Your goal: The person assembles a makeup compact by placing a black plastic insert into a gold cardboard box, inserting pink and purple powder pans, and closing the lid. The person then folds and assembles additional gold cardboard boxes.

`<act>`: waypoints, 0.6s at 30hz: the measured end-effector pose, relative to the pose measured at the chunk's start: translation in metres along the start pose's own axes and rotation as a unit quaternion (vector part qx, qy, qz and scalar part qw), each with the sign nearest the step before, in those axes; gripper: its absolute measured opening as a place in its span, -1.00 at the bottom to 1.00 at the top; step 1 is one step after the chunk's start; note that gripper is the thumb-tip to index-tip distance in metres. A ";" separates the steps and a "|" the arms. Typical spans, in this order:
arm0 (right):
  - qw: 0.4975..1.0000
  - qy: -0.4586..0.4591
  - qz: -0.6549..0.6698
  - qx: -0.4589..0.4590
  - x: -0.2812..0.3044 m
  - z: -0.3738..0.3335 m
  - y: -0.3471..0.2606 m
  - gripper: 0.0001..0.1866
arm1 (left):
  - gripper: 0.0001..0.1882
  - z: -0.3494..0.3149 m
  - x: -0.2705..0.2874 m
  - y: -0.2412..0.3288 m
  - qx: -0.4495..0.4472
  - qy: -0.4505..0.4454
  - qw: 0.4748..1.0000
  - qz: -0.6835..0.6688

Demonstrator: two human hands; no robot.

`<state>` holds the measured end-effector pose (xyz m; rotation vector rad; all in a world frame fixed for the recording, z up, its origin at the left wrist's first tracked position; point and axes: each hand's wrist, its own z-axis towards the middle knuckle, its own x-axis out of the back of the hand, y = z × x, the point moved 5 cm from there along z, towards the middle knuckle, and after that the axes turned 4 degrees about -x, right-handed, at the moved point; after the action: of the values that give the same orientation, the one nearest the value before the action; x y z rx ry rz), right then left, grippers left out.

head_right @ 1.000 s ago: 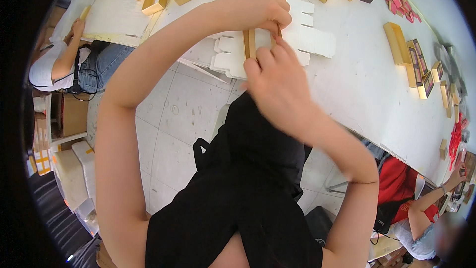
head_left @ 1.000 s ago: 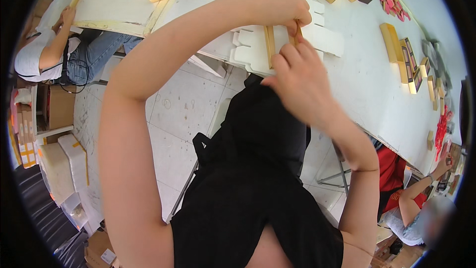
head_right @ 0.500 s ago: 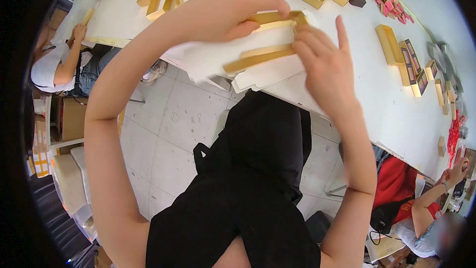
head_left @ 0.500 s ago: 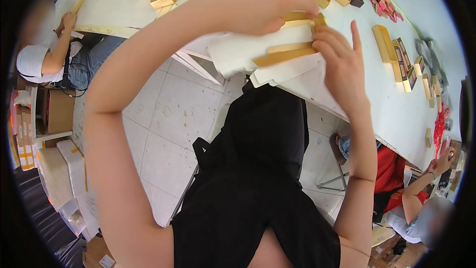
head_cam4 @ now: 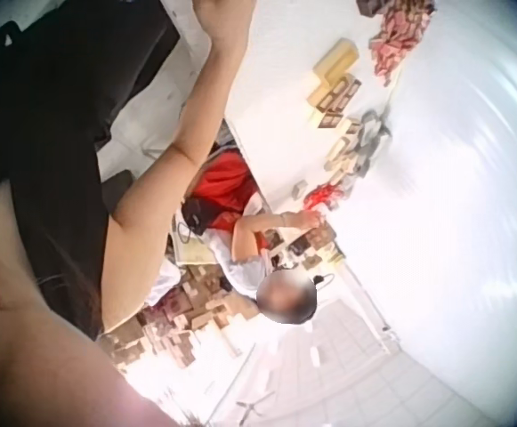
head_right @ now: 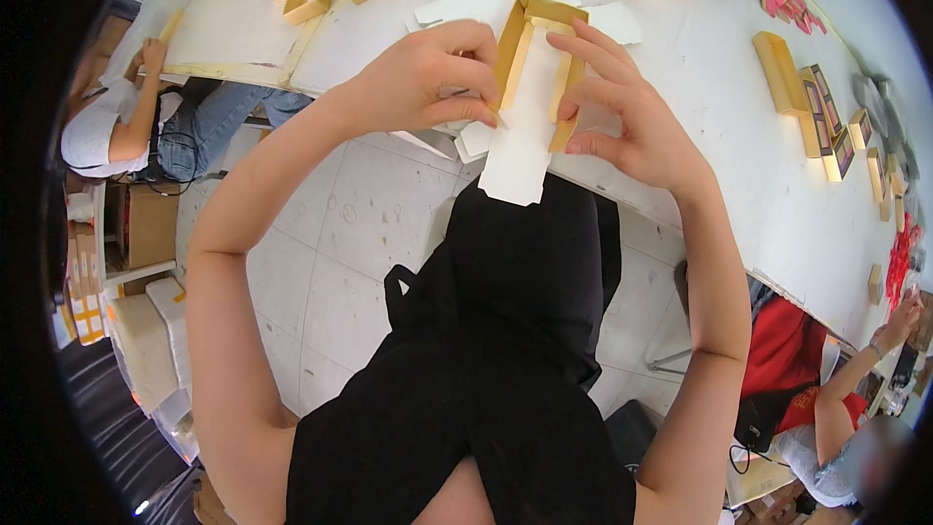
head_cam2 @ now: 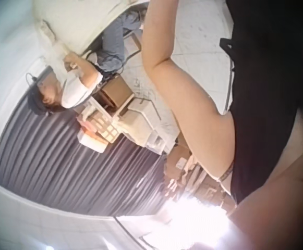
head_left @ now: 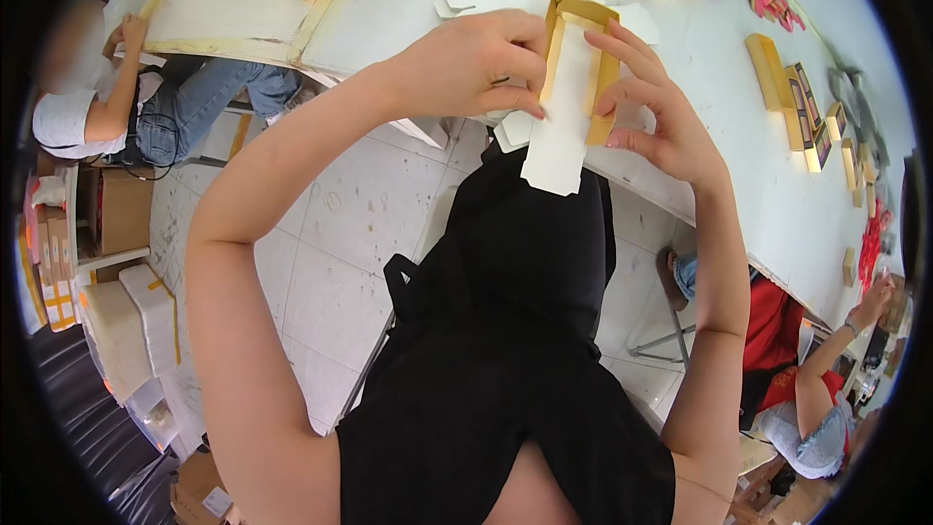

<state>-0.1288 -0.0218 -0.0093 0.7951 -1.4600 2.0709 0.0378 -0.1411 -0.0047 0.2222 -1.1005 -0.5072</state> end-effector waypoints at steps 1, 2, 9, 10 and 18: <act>1.000 0.016 -0.004 -0.004 0.000 -0.004 0.002 -0.82 | -0.83 0.002 -0.001 0.001 -0.008 0.026 1.000 -0.001; 0.999 0.031 -0.025 -0.005 -0.003 -0.006 0.000 -0.83 | -0.84 0.003 -0.003 0.003 -0.015 0.053 0.998 -0.002; 0.957 0.224 -0.183 0.026 -0.029 -0.005 -0.022 -0.86 | -0.77 0.001 -0.026 0.022 -0.042 0.128 0.974 0.182; 0.951 0.230 -0.203 0.042 -0.030 -0.007 -0.023 -0.87 | -0.72 0.000 -0.028 0.022 -0.052 0.119 0.975 0.178; 0.943 0.239 -0.220 0.066 -0.030 -0.013 -0.020 -0.83 | -0.40 0.001 -0.004 0.035 -0.032 -0.061 0.991 0.115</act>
<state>-0.0958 -0.0045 -0.0204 0.5464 -0.8019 1.8517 0.0457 -0.1086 0.0071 0.0081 -1.2105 -0.3527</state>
